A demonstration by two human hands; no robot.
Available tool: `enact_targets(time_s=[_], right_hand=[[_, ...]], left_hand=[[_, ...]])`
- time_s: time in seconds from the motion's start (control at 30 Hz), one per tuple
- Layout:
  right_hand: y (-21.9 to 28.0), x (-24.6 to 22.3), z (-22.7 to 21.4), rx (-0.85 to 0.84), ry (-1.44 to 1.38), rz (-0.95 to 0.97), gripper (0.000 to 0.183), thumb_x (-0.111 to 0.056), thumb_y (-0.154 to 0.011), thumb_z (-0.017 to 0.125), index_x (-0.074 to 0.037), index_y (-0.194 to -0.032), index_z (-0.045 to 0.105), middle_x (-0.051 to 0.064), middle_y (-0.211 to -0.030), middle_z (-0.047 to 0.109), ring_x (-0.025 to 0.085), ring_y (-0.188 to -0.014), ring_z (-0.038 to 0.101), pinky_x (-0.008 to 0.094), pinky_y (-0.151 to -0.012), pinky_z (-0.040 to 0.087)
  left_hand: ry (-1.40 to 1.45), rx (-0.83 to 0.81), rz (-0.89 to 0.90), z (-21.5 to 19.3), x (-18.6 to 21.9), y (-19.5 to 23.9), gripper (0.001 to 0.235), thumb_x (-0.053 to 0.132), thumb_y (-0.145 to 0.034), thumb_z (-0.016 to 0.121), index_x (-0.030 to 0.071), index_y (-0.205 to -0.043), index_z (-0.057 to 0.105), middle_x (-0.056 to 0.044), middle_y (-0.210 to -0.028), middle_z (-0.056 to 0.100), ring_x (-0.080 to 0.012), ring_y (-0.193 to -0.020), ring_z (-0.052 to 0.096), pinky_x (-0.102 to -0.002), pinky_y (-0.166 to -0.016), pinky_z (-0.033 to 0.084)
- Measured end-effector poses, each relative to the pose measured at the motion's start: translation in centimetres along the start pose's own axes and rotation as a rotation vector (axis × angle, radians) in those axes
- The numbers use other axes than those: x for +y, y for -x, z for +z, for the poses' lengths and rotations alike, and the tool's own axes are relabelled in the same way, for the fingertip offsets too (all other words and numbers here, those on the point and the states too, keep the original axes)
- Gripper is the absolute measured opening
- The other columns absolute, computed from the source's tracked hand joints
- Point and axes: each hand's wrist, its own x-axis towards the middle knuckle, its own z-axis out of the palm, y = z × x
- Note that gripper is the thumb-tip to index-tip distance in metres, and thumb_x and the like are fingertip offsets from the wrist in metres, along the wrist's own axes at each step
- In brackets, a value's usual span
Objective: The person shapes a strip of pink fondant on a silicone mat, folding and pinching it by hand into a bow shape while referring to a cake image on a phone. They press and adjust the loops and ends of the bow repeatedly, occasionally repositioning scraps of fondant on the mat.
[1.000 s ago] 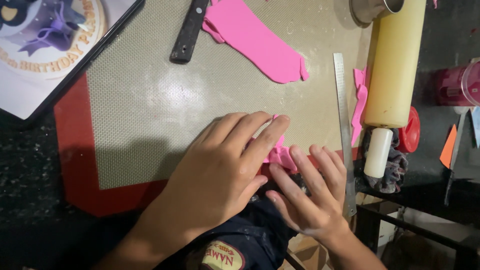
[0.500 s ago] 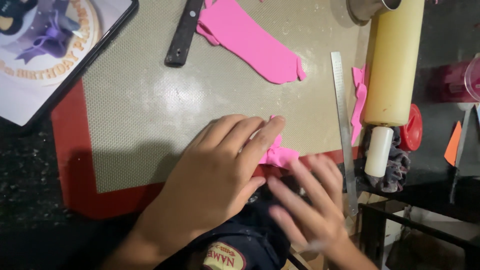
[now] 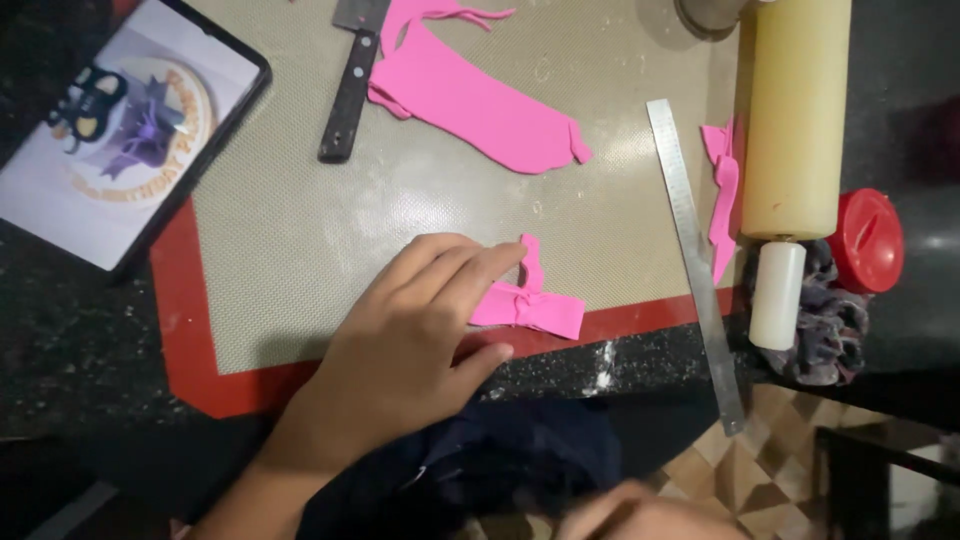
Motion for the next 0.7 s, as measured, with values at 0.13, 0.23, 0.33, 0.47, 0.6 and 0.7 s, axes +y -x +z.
enact_targets(time_s=[0.13, 0.23, 0.33, 0.47, 0.6, 0.7], right_hand=[[-4.3, -1.7, -0.8, 0.134, 0.182, 0.029, 0.016, -0.006, -0.082, 0.086, -0.005, -0.092, 0.073, 0.006, -0.087, 0.072, 0.023, -0.079, 0.072, 0.032, -0.076, 0.057], [-8.0, -1.8, -1.3, 0.289, 0.617, 0.047, 0.027, -0.009, -0.077, 0.086, -0.003, -0.098, 0.072, 0.007, -0.095, 0.070, 0.025, -0.087, 0.068, 0.035, -0.082, 0.056], [-9.4, -0.8, -1.3, 0.306, 0.745, 0.033, 0.031, -0.009, -0.077, 0.087, -0.003, -0.105, 0.074, 0.010, -0.107, 0.070, 0.028, -0.098, 0.067, 0.038, -0.087, 0.054], [-9.7, 0.0, -1.2, 0.275, 0.781, 0.046, 0.030, -0.007, -0.076, 0.086, -0.008, -0.105, 0.076, 0.009, -0.109, 0.070, 0.028, -0.099, 0.065, 0.037, -0.085, 0.054], [-9.9, 0.5, -1.1, 0.275, 0.780, 0.068, 0.028, -0.005, -0.077, 0.085, -0.007, -0.104, 0.077, 0.009, -0.107, 0.070, 0.027, -0.098, 0.065, 0.034, -0.080, 0.054], [-10.1, 0.7, -1.1, 0.290, 0.791, 0.031, 0.028, -0.006, -0.076, 0.086, -0.006, -0.102, 0.076, 0.009, -0.105, 0.069, 0.027, -0.097, 0.065, 0.036, -0.081, 0.055]], left_hand=[[0.028, 0.015, 0.005, 0.0, 0.2, -0.1, 0.070, 0.013, -0.071, 0.082, 0.002, -0.136, 0.058, -0.014, -0.114, 0.068, -0.0310, -0.115, 0.060, -0.041, -0.101, 0.047], [0.043, 0.010, 0.058, -0.3, 0.0, -0.5, 0.069, 0.009, -0.074, 0.080, 0.001, -0.138, 0.056, -0.015, -0.115, 0.068, -0.0313, -0.113, 0.062, -0.041, -0.101, 0.049], [0.046, 0.004, 0.104, -0.6, -0.4, -0.6, 0.068, 0.006, -0.077, 0.078, 0.000, -0.141, 0.054, -0.014, -0.112, 0.068, -0.0312, -0.107, 0.064, -0.041, -0.099, 0.051], [0.036, 0.048, 0.192, 0.0, -1.4, -0.4, 0.066, 0.007, -0.087, 0.078, 0.002, -0.146, 0.048, -0.012, -0.106, 0.067, -0.0277, -0.100, 0.068, -0.040, -0.097, 0.054], [0.078, 0.070, 0.255, 0.4, -2.0, -0.6, 0.069, 0.011, -0.095, 0.081, 0.005, -0.152, 0.042, -0.007, -0.103, 0.066, -0.0241, -0.100, 0.068, -0.039, -0.099, 0.054], [-0.012, 0.036, 0.286, 0.6, -2.1, -0.8, 0.074, 0.012, -0.090, 0.080, 0.008, -0.152, 0.039, -0.007, -0.104, 0.066, -0.0245, -0.099, 0.067, -0.037, -0.096, 0.054]])
